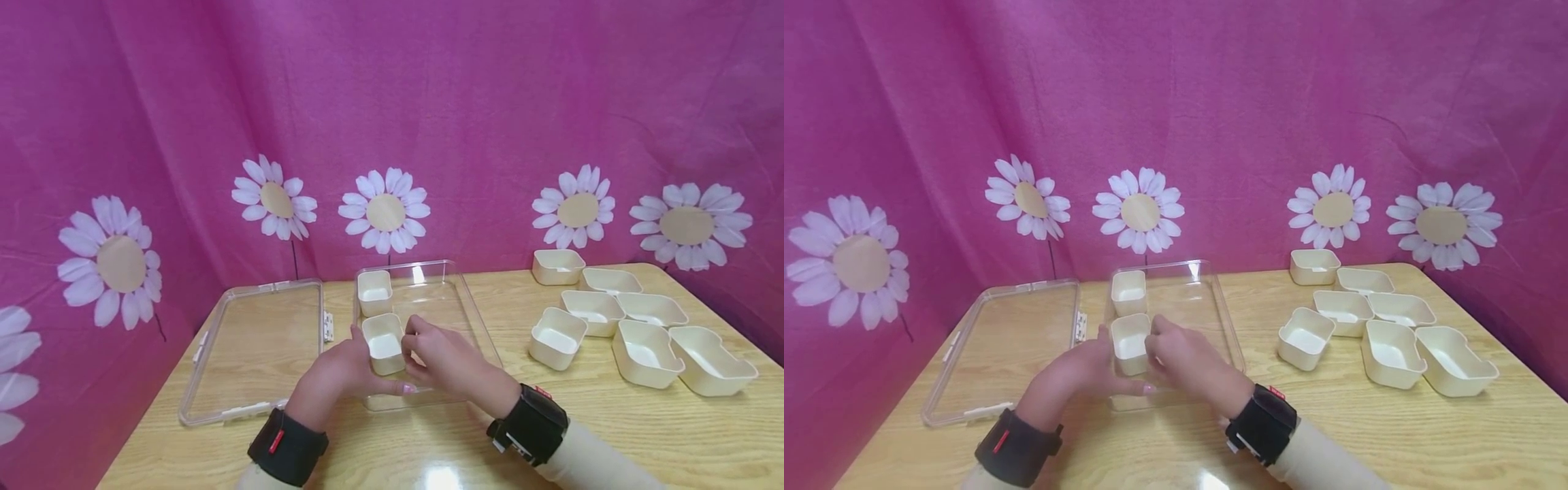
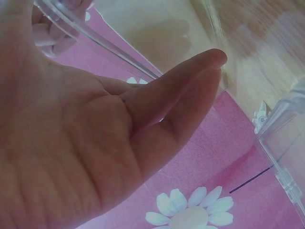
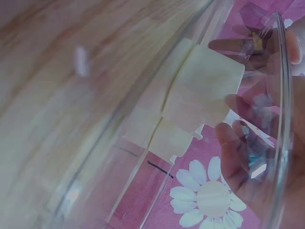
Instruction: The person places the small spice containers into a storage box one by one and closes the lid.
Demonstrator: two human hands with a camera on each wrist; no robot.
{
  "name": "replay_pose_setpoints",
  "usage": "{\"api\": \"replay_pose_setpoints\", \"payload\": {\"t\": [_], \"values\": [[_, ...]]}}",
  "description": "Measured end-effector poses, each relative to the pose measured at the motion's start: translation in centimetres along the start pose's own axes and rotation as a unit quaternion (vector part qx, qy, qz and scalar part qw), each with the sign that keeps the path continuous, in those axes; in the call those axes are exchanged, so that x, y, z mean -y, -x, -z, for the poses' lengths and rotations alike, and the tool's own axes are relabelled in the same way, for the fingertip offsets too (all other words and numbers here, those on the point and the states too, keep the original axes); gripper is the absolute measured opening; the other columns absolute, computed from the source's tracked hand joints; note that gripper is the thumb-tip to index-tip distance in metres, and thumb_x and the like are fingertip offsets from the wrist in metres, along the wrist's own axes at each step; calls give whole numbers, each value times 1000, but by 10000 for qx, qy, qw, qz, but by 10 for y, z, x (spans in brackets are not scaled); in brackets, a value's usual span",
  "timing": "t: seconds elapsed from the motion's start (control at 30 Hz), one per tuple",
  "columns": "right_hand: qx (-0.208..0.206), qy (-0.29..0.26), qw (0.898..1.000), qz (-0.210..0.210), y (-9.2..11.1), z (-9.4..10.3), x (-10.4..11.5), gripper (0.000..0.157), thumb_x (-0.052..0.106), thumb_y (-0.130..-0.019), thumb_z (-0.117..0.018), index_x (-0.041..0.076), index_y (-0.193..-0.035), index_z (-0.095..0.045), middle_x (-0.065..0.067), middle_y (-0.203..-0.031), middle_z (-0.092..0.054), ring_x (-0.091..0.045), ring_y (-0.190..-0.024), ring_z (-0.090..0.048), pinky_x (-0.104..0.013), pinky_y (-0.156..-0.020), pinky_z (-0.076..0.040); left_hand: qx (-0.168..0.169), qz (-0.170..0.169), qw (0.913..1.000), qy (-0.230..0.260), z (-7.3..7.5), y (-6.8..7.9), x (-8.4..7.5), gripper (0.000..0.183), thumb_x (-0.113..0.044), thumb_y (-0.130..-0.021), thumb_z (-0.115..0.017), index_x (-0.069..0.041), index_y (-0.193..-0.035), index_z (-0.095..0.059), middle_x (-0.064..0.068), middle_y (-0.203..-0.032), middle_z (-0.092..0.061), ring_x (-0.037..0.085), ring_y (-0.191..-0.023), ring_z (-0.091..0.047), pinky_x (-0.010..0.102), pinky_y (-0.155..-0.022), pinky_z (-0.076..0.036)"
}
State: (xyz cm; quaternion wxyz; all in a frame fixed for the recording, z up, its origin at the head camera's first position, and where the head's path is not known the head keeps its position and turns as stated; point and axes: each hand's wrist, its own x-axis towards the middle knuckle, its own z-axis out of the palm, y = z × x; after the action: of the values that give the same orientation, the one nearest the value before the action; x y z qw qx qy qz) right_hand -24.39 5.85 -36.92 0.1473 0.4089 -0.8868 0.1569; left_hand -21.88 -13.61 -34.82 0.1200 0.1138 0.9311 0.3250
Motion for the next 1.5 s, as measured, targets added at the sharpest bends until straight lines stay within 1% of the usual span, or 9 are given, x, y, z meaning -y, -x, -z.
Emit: {"api": "replay_pose_setpoints", "payload": {"t": [0.07, 0.2, 0.27, 0.43, 0.63, 0.97, 1.23, 1.4, 1.5], "values": [[102, -125, 9999, 37, 0, -1, -1, 13, 6, -86, -72, 14, -79, -65, 1, -94, -54, -5, -66, -47, -19, -57, -43, 2, -74, 10000, 50, 0, -1, 0, 114, -47, -72, -91, 7, -147, -22, 14, -128, -56, 29, -116, -54, 52, -99, -46], [225, -320, 9991, 181, 0, -2, 0, 4, 3, -90, -71, 6, -89, -74, -3, -98, -57, -8, -73, -53, -19, -63, -48, 41, -266, 9996, 89, 0, -2, 2, 104, -44, -73, -91, -1, -144, -29, 11, -128, -56, 28, -116, -54, 52, -99, -46], [260, -388, 9987, 220, -1, -3, 0, 7, 2, -90, -71, 3, -95, -76, -4, -99, -59, -9, -75, -56, -20, -66, -50, 51, -283, 9995, 92, 0, -2, 2, 100, -44, -73, -91, -3, -143, -32, 10, -128, -57, 28, -116, -54, 52, -99, -46], [293, -418, 9985, 189, -1, -4, -1, 13, 4, -91, -72, 2, -103, -77, -4, -101, -60, -10, -77, -58, -20, -68, -51, -5, -113, 9999, 30, 1, 0, 1, 104, -47, -72, -91, -3, -145, -32, 12, -132, -57, 30, -118, -55, 54, -100, -47], [177, -458, 9987, 165, 0, -6, -2, 14, 5, -92, -72, 2, -104, -76, -12, -115, -59, -13, -82, -60, -21, -69, -52, -22, -57, 10000, -6, 0, 0, 1, 108, -49, -71, -91, -2, -147, -31, 14, -136, -57, 31, -119, -56, 55, -100, -47], [374, -797, 9961, 110, 0, -7, 0, 22, 3, -94, -69, -4, -114, -72, -10, -114, -60, -15, -88, -64, -21, -76, -55, -59, 54, 9998, -177, 0, 0, 1, 114, -52, -70, -91, 2, -147, -27, 15, -132, -59, 30, -117, -58, 53, -98, -49], [532, -793, 9953, 177, -1, -6, 0, 35, 6, -99, -63, -8, -131, -62, -16, -128, -60, -22, -100, -68, -27, -86, -56, -134, 250, 9983, -503, 0, 1, -1, 126, -58, -68, -89, 7, -152, -21, 21, -137, -58, 32, -118, -59, 51, -95, -51], [720, -826, 9939, 152, -1, -7, 0, 37, 7, -101, -60, -10, -134, -58, -22, -139, -56, -29, -113, -66, -33, -94, -54, -82, 606, 9954, -738, 0, 1, -3, 140, -65, -67, -86, 13, -155, -11, 25, -139, -56, 35, -122, -59, 50, -95, -52], [831, -842, 9929, 117, -1, -7, -1, 38, 7, -102, -59, -9, -136, -57, -24, -144, -53, -27, -110, -67, -33, -94, -54, -51, 788, 9939, -763, -1, 1, -4, 142, -67, -66, -86, 14, -155, -10, 26, -139, -56, 36, -123, -58, 51, -94, -52]]}}
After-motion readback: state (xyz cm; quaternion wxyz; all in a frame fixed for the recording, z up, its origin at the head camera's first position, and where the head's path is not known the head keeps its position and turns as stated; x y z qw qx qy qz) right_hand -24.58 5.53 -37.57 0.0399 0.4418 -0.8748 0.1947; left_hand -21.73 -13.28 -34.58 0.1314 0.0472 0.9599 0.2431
